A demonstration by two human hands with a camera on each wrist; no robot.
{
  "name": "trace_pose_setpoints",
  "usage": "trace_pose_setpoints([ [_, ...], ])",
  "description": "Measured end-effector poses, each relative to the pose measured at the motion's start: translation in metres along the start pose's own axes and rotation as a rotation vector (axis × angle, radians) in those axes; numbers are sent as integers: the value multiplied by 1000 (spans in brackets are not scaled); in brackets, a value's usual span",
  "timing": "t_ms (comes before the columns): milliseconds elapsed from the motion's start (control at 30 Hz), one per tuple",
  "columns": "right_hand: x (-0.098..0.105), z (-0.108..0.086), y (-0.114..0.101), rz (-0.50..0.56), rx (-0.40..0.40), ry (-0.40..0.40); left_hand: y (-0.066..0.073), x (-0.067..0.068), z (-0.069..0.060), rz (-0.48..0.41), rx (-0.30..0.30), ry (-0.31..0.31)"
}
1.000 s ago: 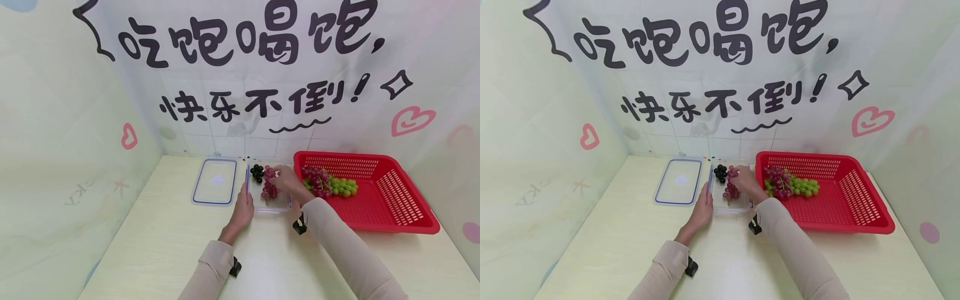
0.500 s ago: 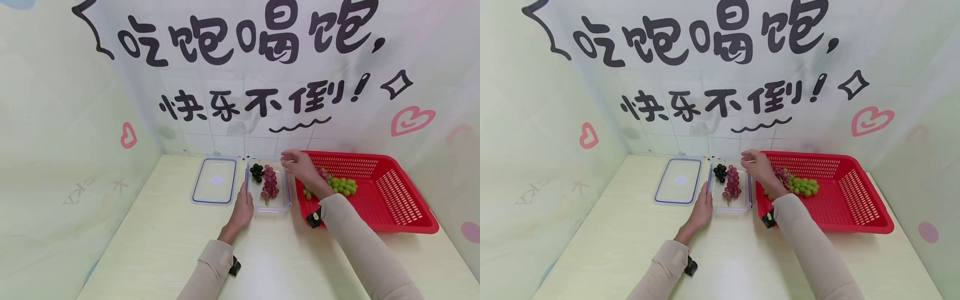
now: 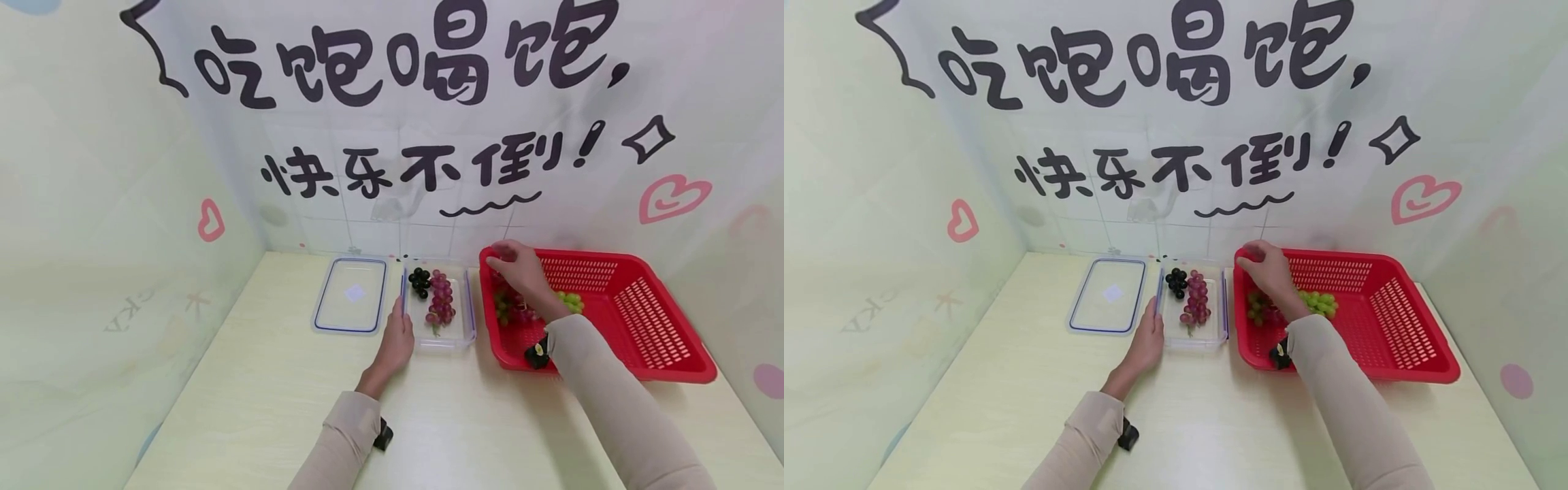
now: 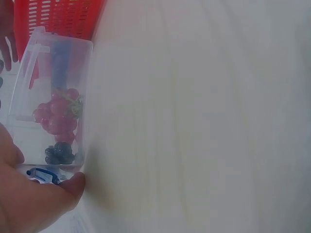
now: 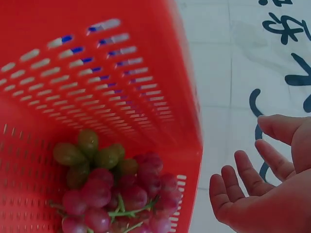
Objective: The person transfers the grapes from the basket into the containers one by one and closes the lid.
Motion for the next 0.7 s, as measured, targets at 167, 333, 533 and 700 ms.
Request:
trace_pose_setpoints([
  [167, 8, -1, 7, -17, -13, 4, 0, 0, 0, -7, 7, -2],
  [333, 13, -1, 14, -68, -31, -1, 0, -1, -1, 0, 4, -2],
  [533, 21, -4, 20, -142, -72, -44, -1, -1, -1, 13, 3, 0],
  [700, 27, -4, 24, -154, -127, -98, 0, -1, 0, 3, -7, -2],
])
Point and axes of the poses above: each hand's wrist, its own z-axis towards the middle knuckle, its own x-axis out of the back of the hand, y = z × x, the point moved 1 cm from there along z, towards the middle knuckle, and after that the axes turned 1 degree about x, right-handed, at the moved point
